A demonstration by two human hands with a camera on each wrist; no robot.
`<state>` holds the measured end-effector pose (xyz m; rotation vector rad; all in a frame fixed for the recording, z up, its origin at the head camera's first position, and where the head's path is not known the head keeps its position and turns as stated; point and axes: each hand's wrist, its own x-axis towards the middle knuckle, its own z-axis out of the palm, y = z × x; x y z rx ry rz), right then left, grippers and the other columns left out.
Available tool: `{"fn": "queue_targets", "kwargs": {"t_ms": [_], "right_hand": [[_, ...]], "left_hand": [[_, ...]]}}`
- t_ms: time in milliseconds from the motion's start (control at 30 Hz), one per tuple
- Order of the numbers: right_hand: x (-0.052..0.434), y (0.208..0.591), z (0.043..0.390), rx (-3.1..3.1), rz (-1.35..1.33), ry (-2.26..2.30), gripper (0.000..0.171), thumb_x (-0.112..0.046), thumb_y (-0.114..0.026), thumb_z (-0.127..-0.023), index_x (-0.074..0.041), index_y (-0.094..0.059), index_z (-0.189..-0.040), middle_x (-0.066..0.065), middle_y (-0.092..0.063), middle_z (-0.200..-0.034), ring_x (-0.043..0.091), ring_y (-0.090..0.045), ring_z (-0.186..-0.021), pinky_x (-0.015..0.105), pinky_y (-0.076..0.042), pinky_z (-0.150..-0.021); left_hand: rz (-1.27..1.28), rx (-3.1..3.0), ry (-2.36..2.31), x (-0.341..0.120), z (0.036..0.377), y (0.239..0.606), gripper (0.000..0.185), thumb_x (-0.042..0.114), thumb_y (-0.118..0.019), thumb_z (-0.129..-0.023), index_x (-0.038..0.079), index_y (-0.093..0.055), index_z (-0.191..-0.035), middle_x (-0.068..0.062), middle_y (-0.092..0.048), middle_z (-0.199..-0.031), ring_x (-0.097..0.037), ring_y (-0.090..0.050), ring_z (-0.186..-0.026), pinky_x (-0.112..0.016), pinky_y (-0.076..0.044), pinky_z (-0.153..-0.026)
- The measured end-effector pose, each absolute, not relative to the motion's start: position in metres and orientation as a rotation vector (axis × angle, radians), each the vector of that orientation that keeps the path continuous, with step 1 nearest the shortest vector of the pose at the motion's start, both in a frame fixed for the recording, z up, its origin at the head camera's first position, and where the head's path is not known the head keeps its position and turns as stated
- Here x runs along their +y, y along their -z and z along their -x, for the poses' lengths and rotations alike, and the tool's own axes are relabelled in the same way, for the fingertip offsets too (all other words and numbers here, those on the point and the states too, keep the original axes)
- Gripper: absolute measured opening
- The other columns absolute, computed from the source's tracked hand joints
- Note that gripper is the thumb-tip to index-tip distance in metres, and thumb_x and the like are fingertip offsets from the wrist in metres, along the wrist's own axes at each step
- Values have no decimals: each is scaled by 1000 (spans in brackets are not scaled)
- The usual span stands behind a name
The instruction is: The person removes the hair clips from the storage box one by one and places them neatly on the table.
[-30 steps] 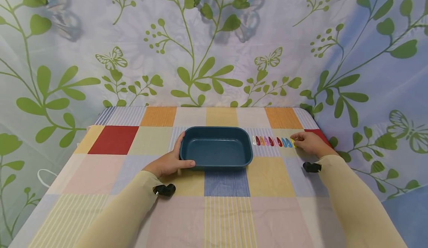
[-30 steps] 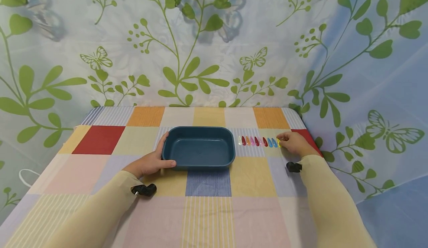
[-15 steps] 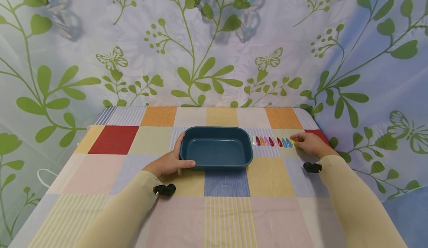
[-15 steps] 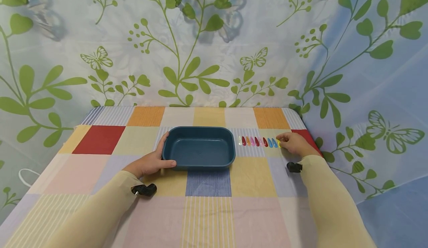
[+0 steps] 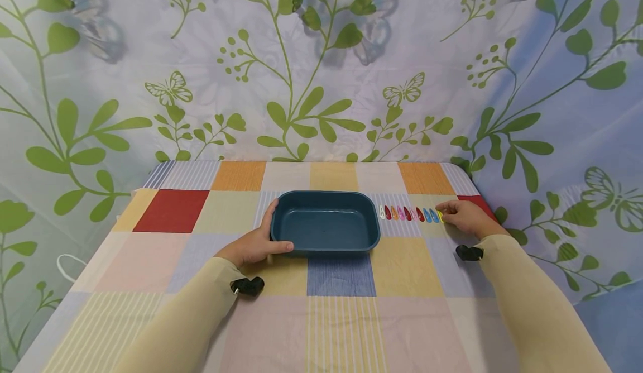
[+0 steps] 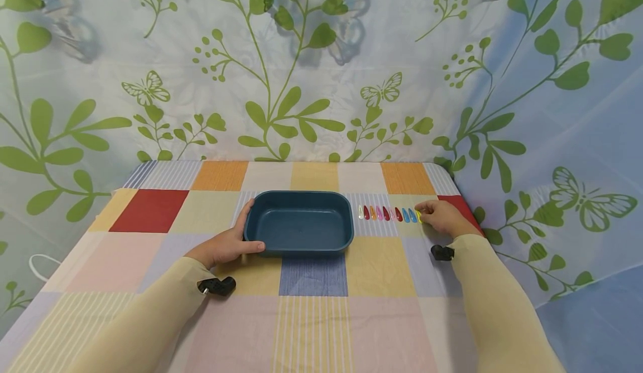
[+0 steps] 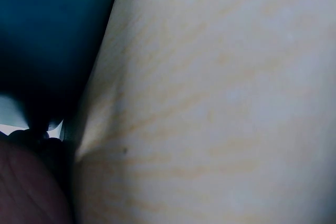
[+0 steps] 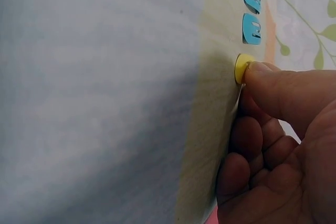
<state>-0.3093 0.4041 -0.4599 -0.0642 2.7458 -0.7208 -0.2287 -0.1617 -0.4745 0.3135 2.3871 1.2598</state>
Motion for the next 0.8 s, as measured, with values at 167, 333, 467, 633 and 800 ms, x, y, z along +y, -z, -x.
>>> {"fn": "queue_targets", "kwargs": {"t_ms": [167,333,467,633,800], "right_hand": [[404,459,309,2737,34,733,42,-14,-61,-104,3,-59,-142,14,-59,-106,25,-52,-90,29,-44,-68],[405,460,309,2737,20,742,43,-14,-62,-103,2,-59,-144,18,-60,-111,27,-52,-93,30,-45,-69],[408,461,309,2752,33,742,43,-15,-62,-104,0,-59,-144,21,-62,-117,27,-53,-91,29,-45,-68],[411,457,307,2791,75,749,45,-18,-63,-104,2,-58,-145,29,-64,-128,32,-58,-100,34,-49,-78],[414,456,304,2865,116,731,43,-17,-63,-102,4,-61,-140,30,-67,-129,35,-64,-107,42,-53,-89]], "left_hand": [[-315,2384,-1262,-162,229,475,128,57,-80,-88,42,22,-164,-27,-9,-174,-51,-44,-146,-66,-36,-118],[-320,2384,-1268,-161,228,474,127,56,-79,-89,42,21,-164,-25,-6,-175,-51,-42,-148,-66,-35,-119],[-323,2392,-1268,-161,227,474,126,57,-80,-88,43,20,-165,-23,-4,-176,-51,-38,-151,-66,-34,-119],[-328,2452,-1224,-161,226,471,127,60,-81,-85,41,14,-167,-27,-19,-172,-49,-45,-147,-65,-36,-118],[-326,2511,-1145,-159,226,461,128,58,-83,-84,34,9,-169,-27,-26,-170,-45,-45,-147,-65,-35,-120]]}}
